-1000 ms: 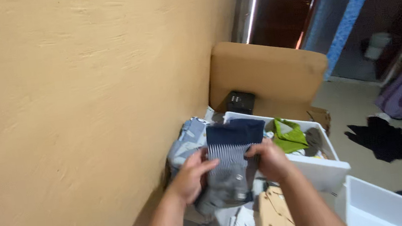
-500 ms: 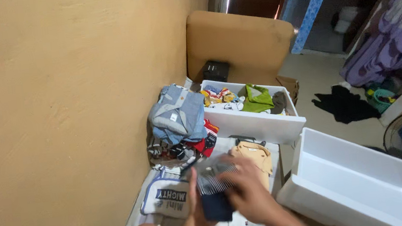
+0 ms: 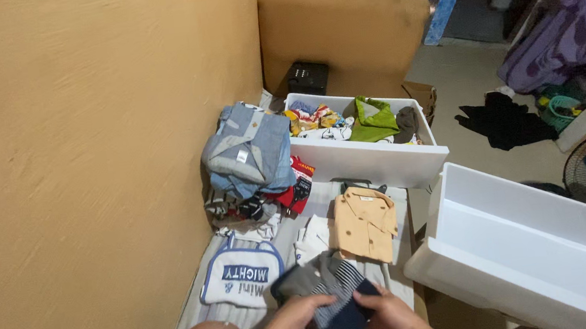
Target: The person sorts baby clothes from a pile on a bed into white plastic bins, picking up items one at a time and smoothing them out on the bed before placing them into a bin.
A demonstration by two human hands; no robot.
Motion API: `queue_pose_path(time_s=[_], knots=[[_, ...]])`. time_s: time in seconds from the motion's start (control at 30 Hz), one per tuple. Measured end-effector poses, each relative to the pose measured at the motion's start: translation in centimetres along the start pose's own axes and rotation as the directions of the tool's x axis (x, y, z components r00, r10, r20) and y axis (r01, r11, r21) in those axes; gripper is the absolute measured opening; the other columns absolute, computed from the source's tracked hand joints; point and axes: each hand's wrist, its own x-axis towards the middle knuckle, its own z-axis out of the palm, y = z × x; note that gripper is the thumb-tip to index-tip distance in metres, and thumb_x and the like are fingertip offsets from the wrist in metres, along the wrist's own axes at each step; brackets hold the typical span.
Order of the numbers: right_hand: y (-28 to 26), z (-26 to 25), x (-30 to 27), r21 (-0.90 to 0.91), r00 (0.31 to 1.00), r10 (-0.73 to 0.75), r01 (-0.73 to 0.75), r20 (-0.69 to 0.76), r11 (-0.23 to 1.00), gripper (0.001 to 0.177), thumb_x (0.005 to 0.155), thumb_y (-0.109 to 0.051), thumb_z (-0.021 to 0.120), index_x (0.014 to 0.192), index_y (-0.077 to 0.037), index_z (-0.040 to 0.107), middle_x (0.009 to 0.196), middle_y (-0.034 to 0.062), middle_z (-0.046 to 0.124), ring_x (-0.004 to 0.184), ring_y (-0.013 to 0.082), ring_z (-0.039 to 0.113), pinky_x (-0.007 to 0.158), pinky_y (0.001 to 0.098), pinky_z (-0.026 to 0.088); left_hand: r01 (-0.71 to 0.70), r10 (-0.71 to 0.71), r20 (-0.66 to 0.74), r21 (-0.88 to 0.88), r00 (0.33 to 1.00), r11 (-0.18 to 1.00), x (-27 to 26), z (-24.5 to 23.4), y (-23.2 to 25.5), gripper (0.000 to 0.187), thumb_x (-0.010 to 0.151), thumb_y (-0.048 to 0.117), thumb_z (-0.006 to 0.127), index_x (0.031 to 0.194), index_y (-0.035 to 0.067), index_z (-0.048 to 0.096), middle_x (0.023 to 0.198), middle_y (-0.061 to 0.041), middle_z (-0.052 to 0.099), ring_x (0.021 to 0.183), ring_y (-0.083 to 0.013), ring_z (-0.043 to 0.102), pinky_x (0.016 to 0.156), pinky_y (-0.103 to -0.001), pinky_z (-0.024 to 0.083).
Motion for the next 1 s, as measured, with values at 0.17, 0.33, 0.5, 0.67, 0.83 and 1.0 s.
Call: queue_pose_path(time_s=[0.17,0.33,0.5,0.67,0.83,1.0], knots=[[-0.4,0.3,0.7,0.093,0.984,-0.166,0.160,0.058,0.983,0.046,0.087,-0.009,0.068,0.132,-0.008,0.057,0.117,0.0075,0.071,0.104,0.0227,0.071,0.092,0.0463,0.058,-0.494,0.510,-0.001,-0.248,0.860,0.833,0.5,-1.1,2.4,0.055,0.071,-0.003,0.073,0.126,0.003,0.065,0.111,-0.016,0.077,0.096,-0.0261,0.077,0.085,-0.039,0.062],[1.9,-5.1,3.3,-0.037,0.998,-0.021,0.019,-0.061,0.999,0.049,0.085,-0.009,0.069,0.133,-0.010,0.059,0.112,0.0095,0.071,0.097,0.0241,0.069,0.084,0.0440,0.056,-0.231,0.214,-0.223,-0.052,0.951,0.972,3.2,-3.2,3.4,0.065,0.076,0.003,0.069,0.138,0.000,0.051,0.124,-0.020,0.068,0.102,-0.0307,0.072,0.085,-0.045,0.057],[3.3,-10.1,9.6,-0.501,0.906,-0.357,0.205,-0.228,0.841,0.050,0.086,-0.002,0.072,0.135,0.001,0.060,0.110,0.0166,0.067,0.097,0.0243,0.064,0.081,0.0380,0.052,-0.262,0.210,-0.403,-0.079,0.891,0.962,7.4,-4.3,2.5,0.081,0.090,0.020,0.076,0.155,0.007,0.030,0.144,-0.012,0.053,0.130,-0.0238,0.053,0.110,-0.041,0.043],[1.1,-4.7,13.4,-0.625,0.852,-0.381,0.084,-0.359,0.776,0.051,0.088,0.000,0.064,0.138,-0.005,0.055,0.124,0.0172,0.070,0.107,0.0246,0.070,0.090,0.0353,0.056,-0.417,0.316,-0.485,-0.114,0.816,0.902,10.6,-6.9,1.0,0.074,0.085,0.011,0.068,0.152,0.002,0.040,0.142,-0.013,0.056,0.129,-0.0243,0.053,0.108,-0.038,0.039],[0.4,-1.7,14.8,-0.537,0.936,-0.351,0.297,0.001,0.790,0.061,0.078,0.004,0.053,0.137,-0.006,0.059,0.124,0.0122,0.075,0.112,0.0248,0.070,0.095,0.0340,0.054,-0.604,0.437,-0.431,-0.413,0.789,0.682,10.5,-8.9,1.0,0.068,0.075,0.012,0.060,0.141,-0.006,0.055,0.132,-0.024,0.063,0.118,-0.0377,0.059,0.100,-0.045,0.047],[-0.3,-1.2,14.5,-0.834,0.774,-0.607,0.204,-0.183,0.512,0.035,0.094,-0.013,0.065,0.128,-0.003,0.064,0.122,0.0146,0.073,0.115,0.0297,0.069,0.101,0.0369,0.051,-0.501,0.291,-0.550,-0.281,0.783,0.819,8.3,-7.8,2.5,0.072,0.085,0.022,0.068,0.150,0.004,0.044,0.150,-0.015,0.053,0.138,-0.0280,0.047,0.114,-0.042,0.034]])
